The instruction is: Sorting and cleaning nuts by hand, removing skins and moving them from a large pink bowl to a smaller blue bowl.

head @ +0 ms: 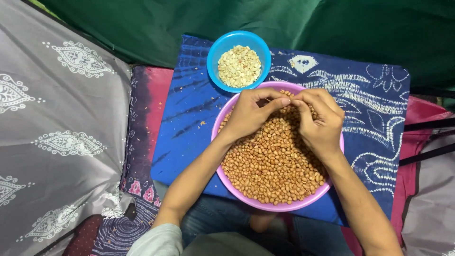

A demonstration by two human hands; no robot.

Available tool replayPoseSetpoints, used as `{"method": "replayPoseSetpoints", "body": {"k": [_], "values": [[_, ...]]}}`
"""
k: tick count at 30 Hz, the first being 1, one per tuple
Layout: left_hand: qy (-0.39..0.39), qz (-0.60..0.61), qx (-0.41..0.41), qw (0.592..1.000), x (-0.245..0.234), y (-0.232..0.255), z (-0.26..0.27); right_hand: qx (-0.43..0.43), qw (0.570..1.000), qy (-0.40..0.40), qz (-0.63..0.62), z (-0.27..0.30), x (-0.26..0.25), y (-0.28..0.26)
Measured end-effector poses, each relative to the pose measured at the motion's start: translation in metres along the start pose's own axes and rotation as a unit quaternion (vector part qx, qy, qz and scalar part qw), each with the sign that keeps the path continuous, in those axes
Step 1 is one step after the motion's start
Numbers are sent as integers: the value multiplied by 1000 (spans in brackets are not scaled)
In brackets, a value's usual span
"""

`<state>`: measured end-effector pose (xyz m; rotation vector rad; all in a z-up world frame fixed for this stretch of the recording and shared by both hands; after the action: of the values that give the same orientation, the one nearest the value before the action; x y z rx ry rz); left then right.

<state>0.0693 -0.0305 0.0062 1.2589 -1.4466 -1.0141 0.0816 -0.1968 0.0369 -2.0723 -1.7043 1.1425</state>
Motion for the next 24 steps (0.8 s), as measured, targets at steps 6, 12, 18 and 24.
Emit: {"method": "replayPoseSetpoints", "body": {"k": [6, 12, 18, 24], "values": [[10, 55, -53, 997, -6, -23, 8, 61, 997, -19, -34, -6, 9, -17], [12, 87, -67, 994, -9, -28, 13, 147, 983, -40, -98, 1, 11, -11], [15, 113, -86, 990, -9, -34, 12, 108, 989, -62, -76, 0, 8, -19], [-15, 82, -98, 992, -5, -22, 16, 77, 995, -40, -46, 6, 2, -18]]}}
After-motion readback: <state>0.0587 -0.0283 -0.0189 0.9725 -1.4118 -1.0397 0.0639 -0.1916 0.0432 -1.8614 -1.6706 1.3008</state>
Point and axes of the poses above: each hand's wrist, its own z-axis away from the middle knuckle, its own x-axis out of the palm, y = z × x, the point moved 6 cm from there along -z, towards the middle knuckle
